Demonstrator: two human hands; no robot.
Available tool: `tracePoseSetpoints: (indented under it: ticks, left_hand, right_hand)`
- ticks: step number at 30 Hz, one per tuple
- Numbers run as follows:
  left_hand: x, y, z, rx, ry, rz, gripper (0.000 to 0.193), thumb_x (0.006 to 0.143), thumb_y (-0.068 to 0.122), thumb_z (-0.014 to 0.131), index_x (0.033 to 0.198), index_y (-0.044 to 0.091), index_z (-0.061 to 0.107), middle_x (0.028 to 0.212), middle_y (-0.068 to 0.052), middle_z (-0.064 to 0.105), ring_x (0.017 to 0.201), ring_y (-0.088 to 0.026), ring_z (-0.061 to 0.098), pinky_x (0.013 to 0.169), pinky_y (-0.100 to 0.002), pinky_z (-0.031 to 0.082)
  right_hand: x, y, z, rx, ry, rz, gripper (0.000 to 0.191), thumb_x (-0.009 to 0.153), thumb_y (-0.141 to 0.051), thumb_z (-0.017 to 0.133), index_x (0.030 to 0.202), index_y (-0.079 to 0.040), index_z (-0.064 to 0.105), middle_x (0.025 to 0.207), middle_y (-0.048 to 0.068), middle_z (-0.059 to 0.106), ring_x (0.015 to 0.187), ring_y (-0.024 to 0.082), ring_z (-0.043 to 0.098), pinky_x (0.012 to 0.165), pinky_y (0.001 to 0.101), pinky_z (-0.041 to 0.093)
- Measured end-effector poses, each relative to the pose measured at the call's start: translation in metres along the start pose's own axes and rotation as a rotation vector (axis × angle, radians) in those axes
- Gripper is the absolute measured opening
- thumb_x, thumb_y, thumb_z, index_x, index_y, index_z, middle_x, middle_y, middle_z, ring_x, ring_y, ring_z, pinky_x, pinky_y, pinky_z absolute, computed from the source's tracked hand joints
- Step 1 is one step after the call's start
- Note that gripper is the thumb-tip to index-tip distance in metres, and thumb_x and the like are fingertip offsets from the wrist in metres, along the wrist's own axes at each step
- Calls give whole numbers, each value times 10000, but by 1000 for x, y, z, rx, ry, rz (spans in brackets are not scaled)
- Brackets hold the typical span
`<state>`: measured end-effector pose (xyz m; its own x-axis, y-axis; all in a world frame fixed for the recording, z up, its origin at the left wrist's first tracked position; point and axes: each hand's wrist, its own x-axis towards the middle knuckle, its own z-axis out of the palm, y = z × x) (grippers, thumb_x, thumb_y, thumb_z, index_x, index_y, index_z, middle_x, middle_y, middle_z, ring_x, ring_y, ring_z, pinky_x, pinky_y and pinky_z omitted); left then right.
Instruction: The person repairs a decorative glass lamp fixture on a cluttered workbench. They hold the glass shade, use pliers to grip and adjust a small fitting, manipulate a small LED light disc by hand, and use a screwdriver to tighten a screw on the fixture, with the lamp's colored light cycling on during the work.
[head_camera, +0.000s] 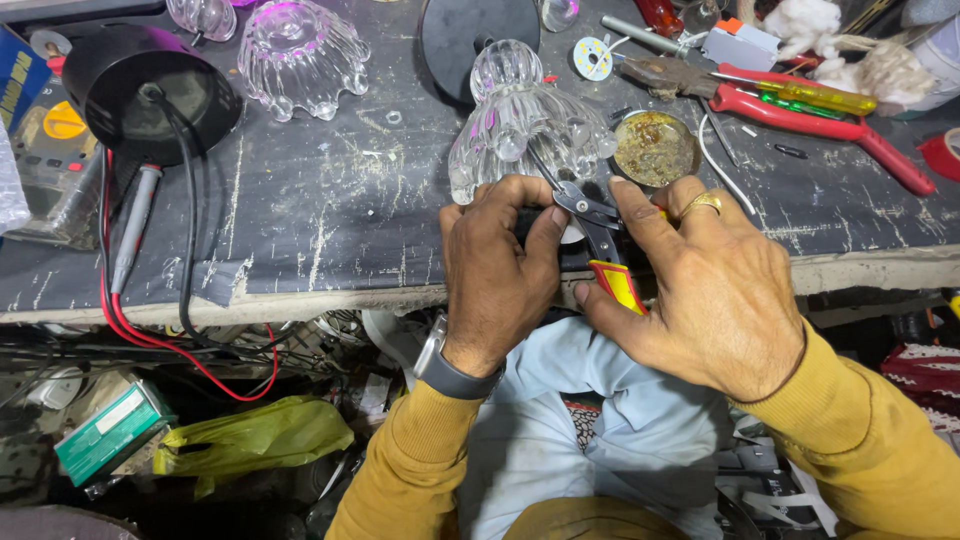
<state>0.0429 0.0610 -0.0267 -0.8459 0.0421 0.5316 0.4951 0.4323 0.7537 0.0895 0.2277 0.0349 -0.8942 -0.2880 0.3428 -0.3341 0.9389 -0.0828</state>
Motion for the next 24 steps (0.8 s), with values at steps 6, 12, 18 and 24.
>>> tracePoseSetpoints:
  ticks: [6,12,18,24]
  left_hand:
    - [0,-3,-1,-19,-7,4,58,937,143,704,976,122,667,898,18,704,837,-185,638,882,-364,366]
    - [0,0,0,-5,-6,35,63,942,144,696,988,118,662,901,14,705,895,-192,655,893,-371,352]
    - [0,1,1,-1,-13,-29,65,934,164,707,971,122,673,886,11,709,865,-190,658,887,-366,357]
    - [-1,2,1,-5,10,21,66,946,155,698,997,123,671,936,15,716,916,-186,658,900,-357,361]
  right_hand:
    - [-3,0,8,24,33,-26,771,749,-420,787,1364,11,615,1035,206,600,888,393,618,669,498,519]
    - [-1,-1,8,48,15,-12,688,852,-377,760,1405,5,612,1038,190,594,883,375,622,693,492,522]
    - [-3,7,-3,-13,55,-29,832,675,-479,819,1328,4,641,990,183,583,910,377,614,674,480,514]
    - [0,5,-2,9,67,-51,801,692,-466,815,1323,-3,643,1001,186,600,912,380,617,676,484,515]
